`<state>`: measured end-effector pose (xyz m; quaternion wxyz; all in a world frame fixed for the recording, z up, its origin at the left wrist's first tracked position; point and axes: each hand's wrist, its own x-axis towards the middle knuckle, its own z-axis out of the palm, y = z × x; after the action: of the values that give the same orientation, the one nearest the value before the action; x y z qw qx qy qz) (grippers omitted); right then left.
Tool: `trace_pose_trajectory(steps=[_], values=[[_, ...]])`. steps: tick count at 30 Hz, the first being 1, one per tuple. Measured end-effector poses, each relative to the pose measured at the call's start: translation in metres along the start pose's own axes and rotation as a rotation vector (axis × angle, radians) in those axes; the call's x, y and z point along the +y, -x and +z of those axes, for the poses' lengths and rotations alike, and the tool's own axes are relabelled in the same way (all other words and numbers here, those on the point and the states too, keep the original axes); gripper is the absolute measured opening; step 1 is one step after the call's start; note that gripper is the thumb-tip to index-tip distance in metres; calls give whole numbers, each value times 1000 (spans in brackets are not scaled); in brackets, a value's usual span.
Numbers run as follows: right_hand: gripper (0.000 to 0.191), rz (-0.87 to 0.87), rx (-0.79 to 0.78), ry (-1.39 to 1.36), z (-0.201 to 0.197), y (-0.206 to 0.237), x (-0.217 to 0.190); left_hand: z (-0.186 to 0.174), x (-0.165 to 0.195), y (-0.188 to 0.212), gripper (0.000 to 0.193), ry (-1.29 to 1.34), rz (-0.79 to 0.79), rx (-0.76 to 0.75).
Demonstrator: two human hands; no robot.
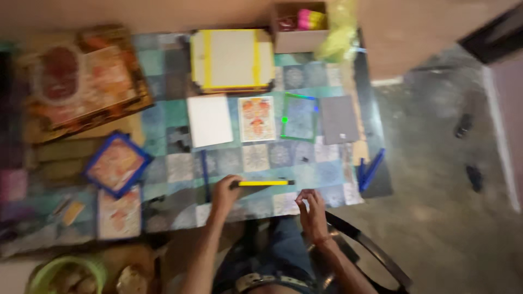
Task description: The person sits at a table assembling small framed devotional pictures. They stack a print, a clear plastic sheet and a backing board, fit the stack into a frame, then handle blue plastic strips and a metal edge piece, fitting the strips along the frame edges by hand.
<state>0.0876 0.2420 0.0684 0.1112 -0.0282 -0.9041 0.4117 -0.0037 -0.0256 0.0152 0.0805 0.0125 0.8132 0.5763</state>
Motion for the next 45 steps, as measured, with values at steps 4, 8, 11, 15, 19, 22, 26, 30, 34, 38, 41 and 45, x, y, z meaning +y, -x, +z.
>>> trace_pose_trajectory(steps=[4,8,11,15,19,22,26,30,34,38,41,45], values=[[22,512,282,-201,-42,-2,80,5,-13,6,36,21,-11,4],[38,742,531,-388,-110,-29,134,1,-21,11,37,-9,109,-43],[29,814,596,-252,-136,-44,152,0,-27,14,40,0,100,-61],[31,914,470,146,-146,-52,149,-1,-34,16,34,46,72,-74],[20,805,564,301,-145,-57,142,-2,-35,16,32,-46,47,-93],[26,663,707,402,-147,-57,145,-1,-33,19,27,-120,-26,-87],[40,1092,415,58,-158,-48,162,0,-30,20,25,-139,-4,-79],[16,1294,771,-904,-150,-40,173,1,-30,20,25,-42,-5,-67],[8,1397,848,-1000,-125,-22,160,8,-28,16,32,41,72,-23],[20,1231,502,-821,-68,0,120,4,-20,15,39,42,61,-7],[42,1019,169,-629,-34,1,90,1,-10,13,40,-19,159,50],[52,1309,-204,-977,8,-13,51,-4,-4,18,37,-42,170,34]])
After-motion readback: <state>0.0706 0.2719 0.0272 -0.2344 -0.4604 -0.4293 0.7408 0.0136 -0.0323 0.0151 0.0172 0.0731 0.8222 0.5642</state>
